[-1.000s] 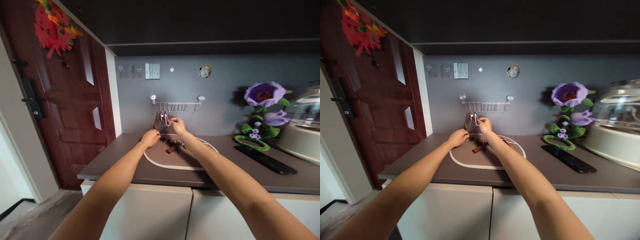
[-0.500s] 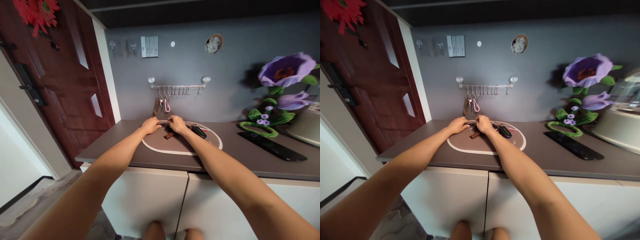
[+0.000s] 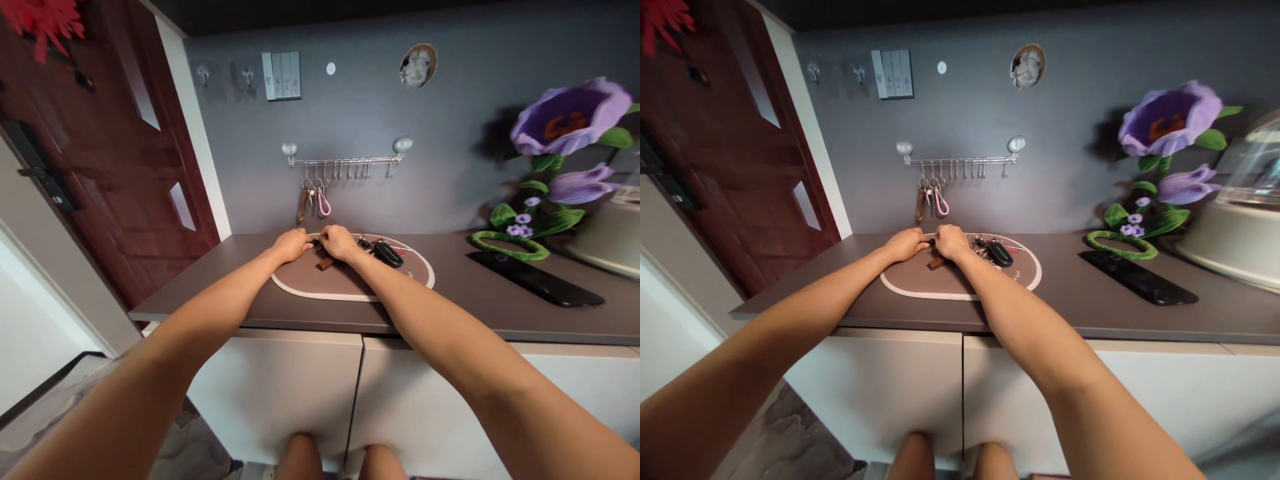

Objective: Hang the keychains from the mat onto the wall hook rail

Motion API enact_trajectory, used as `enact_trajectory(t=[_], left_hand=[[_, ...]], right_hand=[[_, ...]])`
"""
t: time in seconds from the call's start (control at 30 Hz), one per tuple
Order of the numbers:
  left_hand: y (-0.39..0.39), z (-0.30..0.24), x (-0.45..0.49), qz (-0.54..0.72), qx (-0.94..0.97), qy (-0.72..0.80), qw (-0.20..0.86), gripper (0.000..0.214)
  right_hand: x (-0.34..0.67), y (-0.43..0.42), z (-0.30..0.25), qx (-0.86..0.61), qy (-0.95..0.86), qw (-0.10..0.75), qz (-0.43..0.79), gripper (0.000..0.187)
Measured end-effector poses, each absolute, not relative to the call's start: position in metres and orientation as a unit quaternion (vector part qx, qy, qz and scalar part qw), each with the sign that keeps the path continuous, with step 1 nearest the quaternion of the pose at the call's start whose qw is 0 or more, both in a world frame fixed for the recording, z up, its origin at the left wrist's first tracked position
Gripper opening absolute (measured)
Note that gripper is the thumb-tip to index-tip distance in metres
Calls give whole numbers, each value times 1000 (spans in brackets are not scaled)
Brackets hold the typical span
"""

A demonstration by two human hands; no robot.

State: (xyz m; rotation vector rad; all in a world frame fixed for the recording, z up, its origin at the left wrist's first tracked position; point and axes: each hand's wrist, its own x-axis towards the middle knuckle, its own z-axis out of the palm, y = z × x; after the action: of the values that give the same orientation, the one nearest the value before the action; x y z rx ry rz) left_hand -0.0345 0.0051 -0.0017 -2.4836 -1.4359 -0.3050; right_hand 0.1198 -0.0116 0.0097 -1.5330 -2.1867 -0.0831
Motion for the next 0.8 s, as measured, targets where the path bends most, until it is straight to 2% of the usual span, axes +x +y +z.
enact_trajectory(t=[0.43,0.8], left_hand=[[-3,8,-40,-47,-881,-448,148,28],[-3,17,-50,-119,-866,-472,118,28]], right_hand=[[119,-10,8,-558,-795,236,-17,24],[119,-8,11,-552,-796,246,-13,22]])
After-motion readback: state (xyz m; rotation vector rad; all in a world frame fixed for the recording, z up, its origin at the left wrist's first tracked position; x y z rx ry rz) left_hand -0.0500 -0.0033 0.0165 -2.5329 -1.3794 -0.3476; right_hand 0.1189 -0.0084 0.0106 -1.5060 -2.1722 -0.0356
